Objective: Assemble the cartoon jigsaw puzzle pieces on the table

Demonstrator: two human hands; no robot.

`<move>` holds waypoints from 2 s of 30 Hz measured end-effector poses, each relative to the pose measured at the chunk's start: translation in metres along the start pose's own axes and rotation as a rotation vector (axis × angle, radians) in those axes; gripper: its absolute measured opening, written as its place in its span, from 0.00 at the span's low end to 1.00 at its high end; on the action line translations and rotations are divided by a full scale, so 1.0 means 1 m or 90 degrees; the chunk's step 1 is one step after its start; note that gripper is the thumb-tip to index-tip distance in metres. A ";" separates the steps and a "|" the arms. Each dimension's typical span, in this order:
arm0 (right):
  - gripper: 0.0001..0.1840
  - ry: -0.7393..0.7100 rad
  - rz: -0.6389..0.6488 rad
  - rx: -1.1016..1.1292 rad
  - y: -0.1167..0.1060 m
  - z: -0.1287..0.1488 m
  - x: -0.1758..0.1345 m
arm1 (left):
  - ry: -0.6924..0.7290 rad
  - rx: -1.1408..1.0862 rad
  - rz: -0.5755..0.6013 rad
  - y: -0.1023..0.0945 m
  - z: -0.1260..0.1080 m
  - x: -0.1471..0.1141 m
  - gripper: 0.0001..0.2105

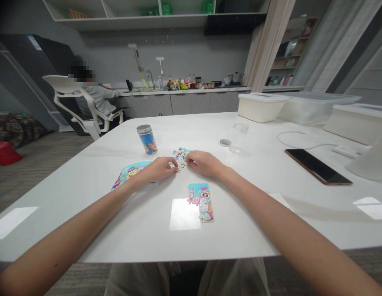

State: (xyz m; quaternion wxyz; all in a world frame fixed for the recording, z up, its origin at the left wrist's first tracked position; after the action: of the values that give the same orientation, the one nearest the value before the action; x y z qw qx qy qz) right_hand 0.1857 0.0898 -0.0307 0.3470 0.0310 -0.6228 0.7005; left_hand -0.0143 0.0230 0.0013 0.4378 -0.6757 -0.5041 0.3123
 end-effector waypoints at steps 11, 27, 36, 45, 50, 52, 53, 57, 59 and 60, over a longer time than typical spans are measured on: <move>0.08 -0.048 -0.060 0.033 -0.001 0.004 0.002 | 0.007 -0.030 -0.009 0.001 0.001 0.002 0.15; 0.06 -0.059 -0.073 0.075 0.005 0.005 0.004 | 0.027 -0.072 -0.031 0.004 0.001 0.002 0.13; 0.04 -0.055 -0.064 0.076 0.000 0.010 0.005 | 0.020 -0.068 -0.033 0.002 -0.002 0.000 0.13; 0.09 -0.066 -0.036 0.054 0.000 0.010 0.005 | 0.012 -0.072 -0.025 0.001 -0.003 0.000 0.14; 0.10 -0.082 -0.037 0.036 0.002 0.008 0.004 | 0.018 -0.069 -0.013 0.000 -0.004 0.001 0.15; 0.10 -0.082 -0.036 0.032 0.004 0.007 0.004 | 0.016 -0.071 -0.008 -0.001 -0.005 0.000 0.15; 0.09 -0.083 -0.035 0.030 0.004 0.006 0.004 | 0.014 -0.075 -0.005 -0.001 -0.006 -0.001 0.15; 0.08 -0.089 -0.034 0.030 0.005 0.005 0.003 | 0.015 -0.104 -0.001 -0.001 -0.007 -0.001 0.14; 0.09 -0.090 -0.035 0.031 0.005 0.005 0.004 | 0.015 -0.121 -0.008 -0.001 -0.006 0.001 0.14; 0.09 -0.090 -0.036 0.032 0.005 0.005 0.004 | 0.014 -0.131 -0.014 -0.001 -0.004 0.002 0.13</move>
State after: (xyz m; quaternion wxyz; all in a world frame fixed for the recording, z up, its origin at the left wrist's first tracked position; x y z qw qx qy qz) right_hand 0.1783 0.0869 -0.0318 0.3212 0.1065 -0.6270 0.7017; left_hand -0.0102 0.0238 0.0037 0.3748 -0.7148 -0.5364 0.2466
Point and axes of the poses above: each hand's wrist, its own x-axis towards the middle knuckle, its own y-axis out of the palm, z = x × y, the point moved 1 cm from there along x, towards the middle knuckle, and after that the axes turned 3 degrees about y, right-handed, at the moved point
